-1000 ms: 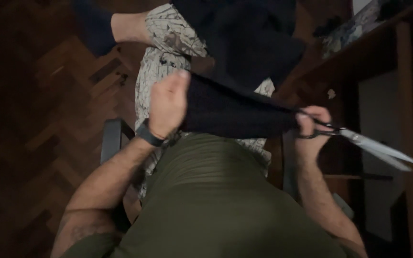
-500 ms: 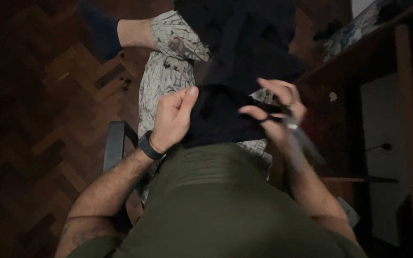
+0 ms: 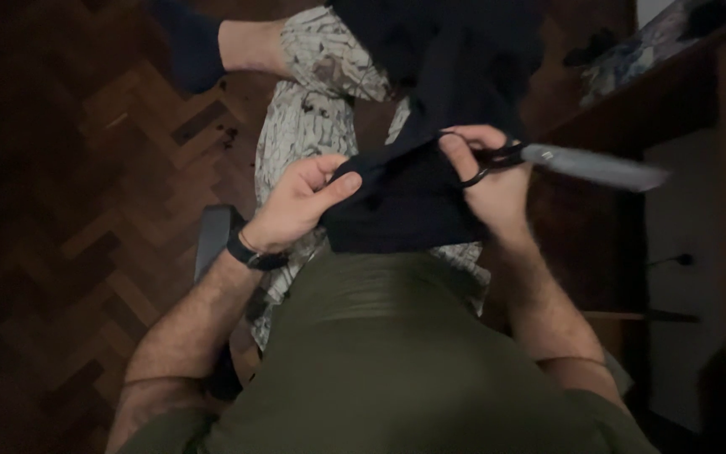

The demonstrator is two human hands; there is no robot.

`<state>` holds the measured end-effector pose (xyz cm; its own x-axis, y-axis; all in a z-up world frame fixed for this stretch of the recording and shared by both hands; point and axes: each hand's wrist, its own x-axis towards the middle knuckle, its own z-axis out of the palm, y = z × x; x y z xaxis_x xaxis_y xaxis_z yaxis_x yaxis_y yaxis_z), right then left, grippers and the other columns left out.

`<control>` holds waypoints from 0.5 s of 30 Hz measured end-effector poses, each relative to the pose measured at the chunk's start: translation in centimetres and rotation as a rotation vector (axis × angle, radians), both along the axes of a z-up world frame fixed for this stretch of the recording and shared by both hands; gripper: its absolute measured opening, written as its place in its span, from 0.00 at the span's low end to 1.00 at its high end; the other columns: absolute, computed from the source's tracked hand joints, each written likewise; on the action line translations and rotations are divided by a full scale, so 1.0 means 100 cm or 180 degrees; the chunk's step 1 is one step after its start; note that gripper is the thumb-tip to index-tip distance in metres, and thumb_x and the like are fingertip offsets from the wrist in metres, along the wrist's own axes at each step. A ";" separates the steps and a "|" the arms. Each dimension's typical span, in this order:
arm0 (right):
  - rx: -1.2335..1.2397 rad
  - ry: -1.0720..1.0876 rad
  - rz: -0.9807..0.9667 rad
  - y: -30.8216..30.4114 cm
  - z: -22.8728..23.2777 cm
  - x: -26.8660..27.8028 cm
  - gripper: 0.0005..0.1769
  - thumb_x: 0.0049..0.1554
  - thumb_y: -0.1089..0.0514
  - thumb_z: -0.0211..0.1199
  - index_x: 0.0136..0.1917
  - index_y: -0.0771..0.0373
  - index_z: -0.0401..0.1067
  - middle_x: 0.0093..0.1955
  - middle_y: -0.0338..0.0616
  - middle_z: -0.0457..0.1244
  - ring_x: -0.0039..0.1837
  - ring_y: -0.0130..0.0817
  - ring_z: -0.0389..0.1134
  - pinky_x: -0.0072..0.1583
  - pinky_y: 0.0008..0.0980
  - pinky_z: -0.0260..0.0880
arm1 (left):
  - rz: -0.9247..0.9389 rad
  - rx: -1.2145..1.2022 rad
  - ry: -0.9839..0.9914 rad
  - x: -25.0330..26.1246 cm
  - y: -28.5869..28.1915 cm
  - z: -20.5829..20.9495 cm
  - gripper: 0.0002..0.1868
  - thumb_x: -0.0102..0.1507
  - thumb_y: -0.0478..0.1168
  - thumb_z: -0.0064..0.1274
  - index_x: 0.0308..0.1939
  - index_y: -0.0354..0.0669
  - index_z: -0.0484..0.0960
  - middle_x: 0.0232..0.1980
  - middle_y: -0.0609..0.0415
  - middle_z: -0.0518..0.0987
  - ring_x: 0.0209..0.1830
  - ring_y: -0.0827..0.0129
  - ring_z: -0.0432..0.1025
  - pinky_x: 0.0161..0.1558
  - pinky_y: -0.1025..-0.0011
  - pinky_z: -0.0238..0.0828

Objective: Cutting a piece of black fabric using scissors.

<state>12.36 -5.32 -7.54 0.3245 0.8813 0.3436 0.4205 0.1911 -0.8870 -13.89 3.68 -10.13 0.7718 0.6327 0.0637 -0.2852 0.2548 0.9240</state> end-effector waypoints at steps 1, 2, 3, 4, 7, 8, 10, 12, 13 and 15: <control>-0.0009 0.0093 -0.0040 0.000 0.002 0.003 0.04 0.64 0.63 0.70 0.53 0.65 0.79 0.44 0.36 0.70 0.47 0.21 0.69 0.52 0.22 0.69 | -0.0123 -0.0214 -0.0057 0.000 0.000 0.009 0.10 0.74 0.40 0.50 0.50 0.35 0.82 0.42 0.65 0.80 0.40 0.85 0.70 0.44 0.82 0.68; -0.0019 0.0186 -0.0080 -0.001 0.005 0.006 0.04 0.64 0.63 0.71 0.51 0.66 0.78 0.44 0.35 0.69 0.47 0.21 0.69 0.52 0.21 0.68 | -0.0244 -0.0427 -0.0115 0.000 0.001 0.018 0.11 0.72 0.40 0.50 0.52 0.37 0.81 0.44 0.63 0.82 0.42 0.84 0.73 0.46 0.82 0.71; -0.0032 0.0189 -0.0066 -0.002 0.009 0.006 0.04 0.64 0.63 0.71 0.51 0.66 0.78 0.44 0.35 0.69 0.47 0.21 0.69 0.52 0.21 0.68 | -0.0230 -0.0439 -0.0113 -0.001 0.000 0.018 0.11 0.72 0.40 0.50 0.52 0.37 0.81 0.44 0.63 0.82 0.42 0.84 0.73 0.46 0.82 0.71; -0.0189 0.0409 -0.0077 -0.004 0.013 0.007 0.04 0.64 0.63 0.71 0.49 0.66 0.78 0.42 0.34 0.68 0.45 0.20 0.67 0.49 0.21 0.66 | -0.0292 -0.0520 -0.0202 -0.003 0.000 0.018 0.12 0.73 0.40 0.49 0.52 0.36 0.82 0.46 0.62 0.83 0.43 0.83 0.74 0.49 0.81 0.71; -0.0323 0.0930 0.0021 -0.003 0.025 0.012 0.04 0.64 0.64 0.71 0.48 0.65 0.78 0.41 0.33 0.67 0.43 0.20 0.65 0.48 0.21 0.64 | -0.0355 -0.0619 -0.0393 -0.003 0.001 0.022 0.15 0.76 0.43 0.46 0.51 0.34 0.83 0.47 0.60 0.84 0.44 0.81 0.75 0.50 0.80 0.72; -0.0305 0.1233 0.0120 -0.003 0.029 0.015 0.03 0.64 0.64 0.71 0.48 0.65 0.78 0.42 0.32 0.67 0.44 0.20 0.65 0.49 0.21 0.64 | -0.0362 -0.0646 -0.0496 -0.003 0.001 0.024 0.18 0.77 0.44 0.44 0.49 0.33 0.83 0.46 0.59 0.84 0.43 0.80 0.75 0.50 0.80 0.72; -0.0243 0.1546 0.0317 0.001 0.043 0.016 0.03 0.65 0.65 0.70 0.47 0.65 0.78 0.41 0.32 0.66 0.42 0.20 0.65 0.47 0.21 0.64 | -0.0411 -0.0583 -0.0515 -0.002 0.002 0.038 0.18 0.78 0.45 0.43 0.48 0.34 0.83 0.45 0.59 0.84 0.42 0.80 0.75 0.49 0.80 0.72; -0.0176 0.1854 0.0520 0.005 0.052 0.015 0.04 0.66 0.65 0.69 0.47 0.64 0.78 0.41 0.33 0.66 0.41 0.21 0.65 0.46 0.21 0.63 | -0.0456 -0.0513 -0.0539 -0.003 0.002 0.050 0.19 0.79 0.45 0.42 0.47 0.34 0.83 0.44 0.59 0.84 0.41 0.80 0.75 0.48 0.80 0.72; -0.0157 0.2070 0.0653 0.005 0.056 0.016 0.05 0.66 0.65 0.68 0.46 0.64 0.78 0.40 0.34 0.67 0.40 0.21 0.65 0.44 0.21 0.63 | -0.0475 -0.0497 -0.0598 -0.003 0.000 0.057 0.18 0.79 0.44 0.43 0.46 0.34 0.83 0.43 0.60 0.83 0.40 0.81 0.74 0.47 0.80 0.72; -0.0143 0.2283 0.0790 0.004 0.057 0.018 0.05 0.67 0.65 0.67 0.46 0.65 0.78 0.39 0.35 0.67 0.39 0.21 0.65 0.42 0.20 0.63 | -0.0489 -0.0484 -0.0660 -0.004 -0.003 0.068 0.17 0.79 0.44 0.45 0.45 0.34 0.83 0.42 0.60 0.83 0.40 0.82 0.73 0.46 0.80 0.71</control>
